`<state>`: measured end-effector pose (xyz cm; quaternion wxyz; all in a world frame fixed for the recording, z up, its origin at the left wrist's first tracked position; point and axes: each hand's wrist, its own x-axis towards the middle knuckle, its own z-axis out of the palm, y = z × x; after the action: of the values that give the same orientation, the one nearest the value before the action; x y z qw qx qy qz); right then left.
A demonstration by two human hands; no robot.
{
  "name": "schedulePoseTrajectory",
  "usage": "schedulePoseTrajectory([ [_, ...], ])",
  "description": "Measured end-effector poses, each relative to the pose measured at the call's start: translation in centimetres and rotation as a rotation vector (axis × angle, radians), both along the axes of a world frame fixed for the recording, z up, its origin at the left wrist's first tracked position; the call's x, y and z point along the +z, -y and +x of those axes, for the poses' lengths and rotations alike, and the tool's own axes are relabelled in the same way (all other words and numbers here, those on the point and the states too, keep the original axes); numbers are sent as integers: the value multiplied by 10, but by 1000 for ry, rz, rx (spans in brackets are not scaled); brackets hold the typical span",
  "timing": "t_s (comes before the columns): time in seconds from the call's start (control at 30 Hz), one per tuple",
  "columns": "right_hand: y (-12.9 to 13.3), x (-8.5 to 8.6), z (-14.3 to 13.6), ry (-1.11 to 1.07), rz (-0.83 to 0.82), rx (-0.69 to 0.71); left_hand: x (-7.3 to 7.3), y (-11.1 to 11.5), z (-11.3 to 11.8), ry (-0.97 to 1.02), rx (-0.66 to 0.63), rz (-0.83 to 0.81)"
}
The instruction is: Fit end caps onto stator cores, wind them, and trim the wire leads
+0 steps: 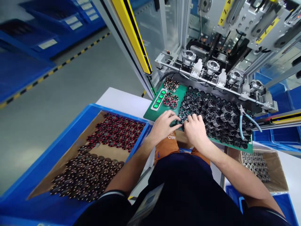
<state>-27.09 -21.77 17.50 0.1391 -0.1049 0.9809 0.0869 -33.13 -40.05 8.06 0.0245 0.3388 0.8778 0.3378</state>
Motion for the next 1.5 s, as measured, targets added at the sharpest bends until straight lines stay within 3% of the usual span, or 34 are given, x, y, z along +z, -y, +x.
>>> schedulePoseTrajectory([
  [0.2, -4, -25, 4, 6, -87, 28, -26, 1, 25, 89, 69, 59],
  [0.37, -17, -7, 13, -105, -252, -2, -15, 7, 35, 136, 198, 339],
  [0.43, -20, 1, 22, -205, -474, -17, -4, 13, 43, 161, 243, 479],
  [0.53, -16, 3, 30, -405, -978, -80, 14, 26, 50, 187, 289, 643],
  [0.6, -8, -5, 26, -449, -1129, -108, 20, 37, 46, 163, 357, 640],
  [0.67, 2, -21, 16, -413, -1102, -94, 18, 47, 36, 120, 442, 535],
  [0.77, 20, -55, -3, -346, -1025, -66, -2, 57, 17, 87, 531, 372],
  [0.9, 40, -99, -21, -288, -973, -80, -31, 62, 0, 94, 592, 285],
  [1.0, 43, -115, -26, -267, -948, -80, -37, 64, -2, 84, 605, 279],
  [1.2, 31, -108, -34, -280, -938, -96, -45, 63, -2, 112, 583, 391],
  [1.37, 24, -83, -34, -347, -969, -162, -54, 56, 4, 123, 542, 592],
  [1.5, 18, -61, -38, -389, -894, -100, -52, 60, 6, 90, 478, 671],
])
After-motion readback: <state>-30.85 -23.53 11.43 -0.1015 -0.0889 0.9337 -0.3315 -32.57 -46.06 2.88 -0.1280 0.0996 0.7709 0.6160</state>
